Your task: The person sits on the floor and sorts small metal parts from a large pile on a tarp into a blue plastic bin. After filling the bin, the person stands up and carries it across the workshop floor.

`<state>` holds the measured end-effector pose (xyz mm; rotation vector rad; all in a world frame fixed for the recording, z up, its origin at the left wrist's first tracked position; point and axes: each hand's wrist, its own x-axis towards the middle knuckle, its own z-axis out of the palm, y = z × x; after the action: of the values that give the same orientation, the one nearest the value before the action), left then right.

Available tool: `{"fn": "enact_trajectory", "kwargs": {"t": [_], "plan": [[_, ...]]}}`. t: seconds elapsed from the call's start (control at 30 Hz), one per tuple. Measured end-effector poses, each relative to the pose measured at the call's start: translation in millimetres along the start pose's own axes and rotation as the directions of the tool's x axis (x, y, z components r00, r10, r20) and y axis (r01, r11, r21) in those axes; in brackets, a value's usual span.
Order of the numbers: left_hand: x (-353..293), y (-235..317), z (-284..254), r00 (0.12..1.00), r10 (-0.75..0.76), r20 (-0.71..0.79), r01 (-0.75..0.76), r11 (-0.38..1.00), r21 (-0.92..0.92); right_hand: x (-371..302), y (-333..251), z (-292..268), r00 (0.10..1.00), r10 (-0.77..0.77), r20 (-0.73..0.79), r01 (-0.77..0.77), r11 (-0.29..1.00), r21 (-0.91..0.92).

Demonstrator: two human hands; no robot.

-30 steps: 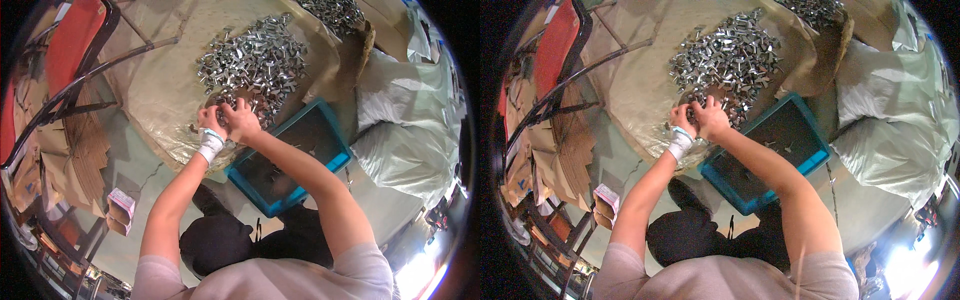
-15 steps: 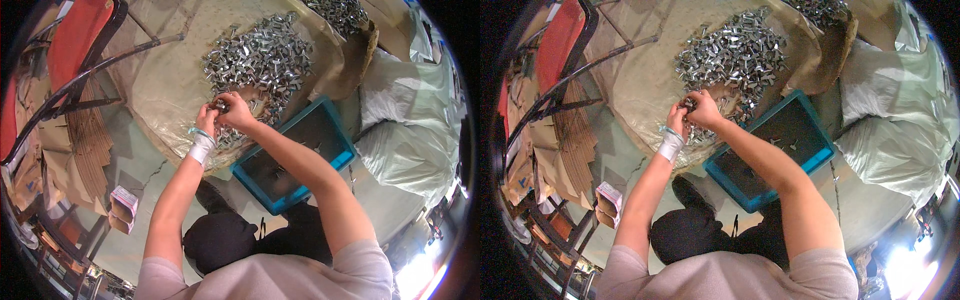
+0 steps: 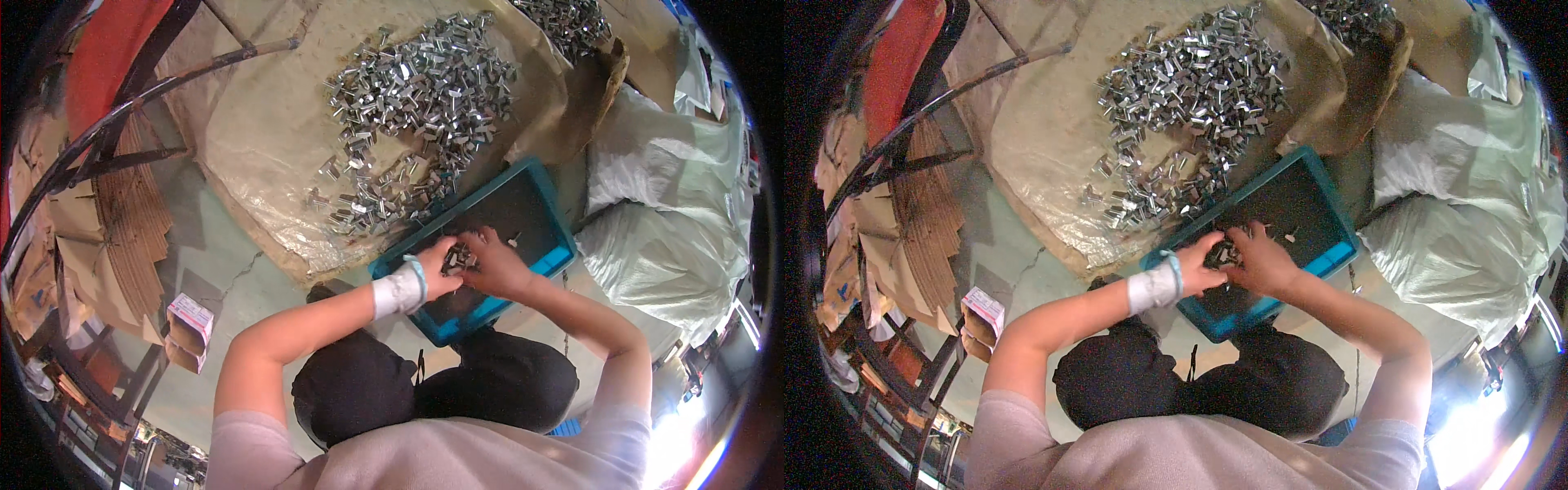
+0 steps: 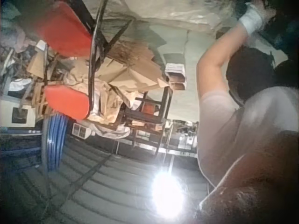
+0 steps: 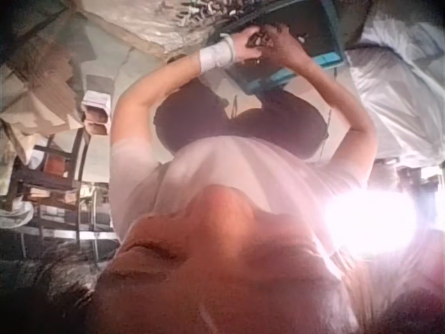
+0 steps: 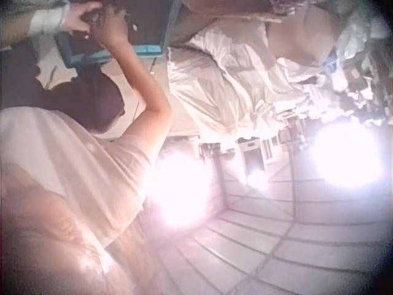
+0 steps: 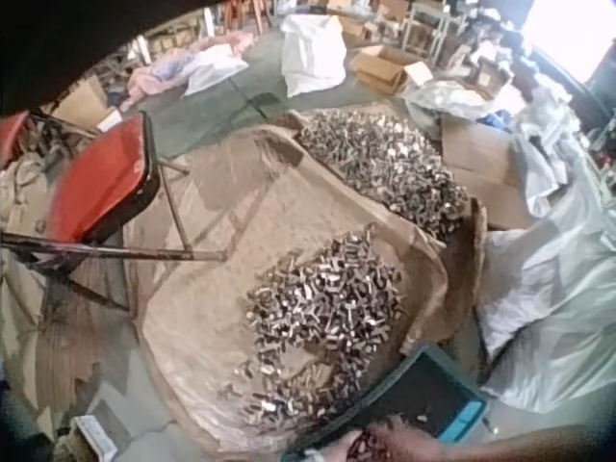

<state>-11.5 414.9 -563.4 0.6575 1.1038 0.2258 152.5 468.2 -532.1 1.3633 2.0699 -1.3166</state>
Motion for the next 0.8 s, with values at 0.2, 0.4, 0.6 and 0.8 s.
{"fn": "enact_trajectory", "kwargs": {"t": [0.2,0.4,0.6,0.8], "plan": [[-29,-50,-108,0.628,0.648,-0.431,-0.028,0.573,0.819,64,-28,-22,0.960,-0.174,-0.219,0.073,0.913,-0.402],[-30,-61,-117,0.762,0.272,-0.587,0.455,0.420,0.785,111,-29,-10,0.982,0.143,-0.126,-0.188,0.643,-0.742],[1,-84,-106,0.667,0.431,-0.607,0.258,0.631,0.731,119,-29,21,0.987,0.105,-0.124,-0.154,0.856,-0.494],[15,-89,-90,0.481,0.542,-0.688,0.123,0.736,0.666,125,-70,40,0.985,0.090,-0.150,-0.137,0.932,-0.337]]}}
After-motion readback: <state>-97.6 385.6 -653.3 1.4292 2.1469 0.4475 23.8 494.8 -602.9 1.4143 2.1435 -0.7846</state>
